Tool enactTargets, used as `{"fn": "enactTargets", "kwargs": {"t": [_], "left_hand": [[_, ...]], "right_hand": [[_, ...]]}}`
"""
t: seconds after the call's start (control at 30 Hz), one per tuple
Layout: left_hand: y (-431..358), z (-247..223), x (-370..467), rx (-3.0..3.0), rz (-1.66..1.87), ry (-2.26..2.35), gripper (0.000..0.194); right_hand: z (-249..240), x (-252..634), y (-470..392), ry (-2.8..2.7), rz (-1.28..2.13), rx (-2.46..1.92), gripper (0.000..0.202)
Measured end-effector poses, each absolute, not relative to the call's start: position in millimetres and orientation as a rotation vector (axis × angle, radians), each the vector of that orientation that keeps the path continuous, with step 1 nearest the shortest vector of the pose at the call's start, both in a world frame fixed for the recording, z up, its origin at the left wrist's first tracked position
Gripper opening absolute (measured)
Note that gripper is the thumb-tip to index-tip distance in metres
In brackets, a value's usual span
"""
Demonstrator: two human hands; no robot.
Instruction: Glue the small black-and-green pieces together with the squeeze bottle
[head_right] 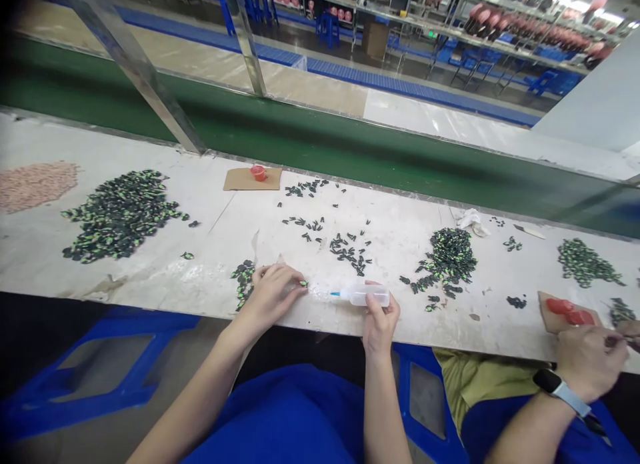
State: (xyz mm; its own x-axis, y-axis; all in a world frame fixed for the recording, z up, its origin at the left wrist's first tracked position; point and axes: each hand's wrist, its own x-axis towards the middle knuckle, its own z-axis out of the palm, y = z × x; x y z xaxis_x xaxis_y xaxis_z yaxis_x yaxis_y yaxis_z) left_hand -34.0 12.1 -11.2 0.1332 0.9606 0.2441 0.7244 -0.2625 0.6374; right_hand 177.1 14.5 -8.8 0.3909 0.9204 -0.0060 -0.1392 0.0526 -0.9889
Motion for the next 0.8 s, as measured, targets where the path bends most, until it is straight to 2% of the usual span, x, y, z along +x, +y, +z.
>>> {"fn": "enactTargets", "kwargs": {"t": [0.1, 0.23, 0.5, 0.8], "left_hand": [[7.4, -18.0, -27.2, 2.077, 0.898, 1.685, 0.003], [0.2, -17.2, -30.2, 2.065, 0.858, 1.625, 0.016], [3.4, -16.6, -29.6, 1.95, 0.921, 1.581, 0.027], [3.0, -20.5, -26.3, 1.881, 1.008, 1.627, 0.017]], "right_hand": [[-7.1, 168.9, 16.7, -0.75, 0.981, -1.288, 0.039], [-7.5, 157.2, 15.4, -0.798, 0.966, -1.373, 0.041], [-14.0, 139.1, -5.0, -1.104, 0.551, -1.467, 0.028], [-14.2, 135.0, -6.7, -1.309, 0.346, -1.512, 0.024]]}}
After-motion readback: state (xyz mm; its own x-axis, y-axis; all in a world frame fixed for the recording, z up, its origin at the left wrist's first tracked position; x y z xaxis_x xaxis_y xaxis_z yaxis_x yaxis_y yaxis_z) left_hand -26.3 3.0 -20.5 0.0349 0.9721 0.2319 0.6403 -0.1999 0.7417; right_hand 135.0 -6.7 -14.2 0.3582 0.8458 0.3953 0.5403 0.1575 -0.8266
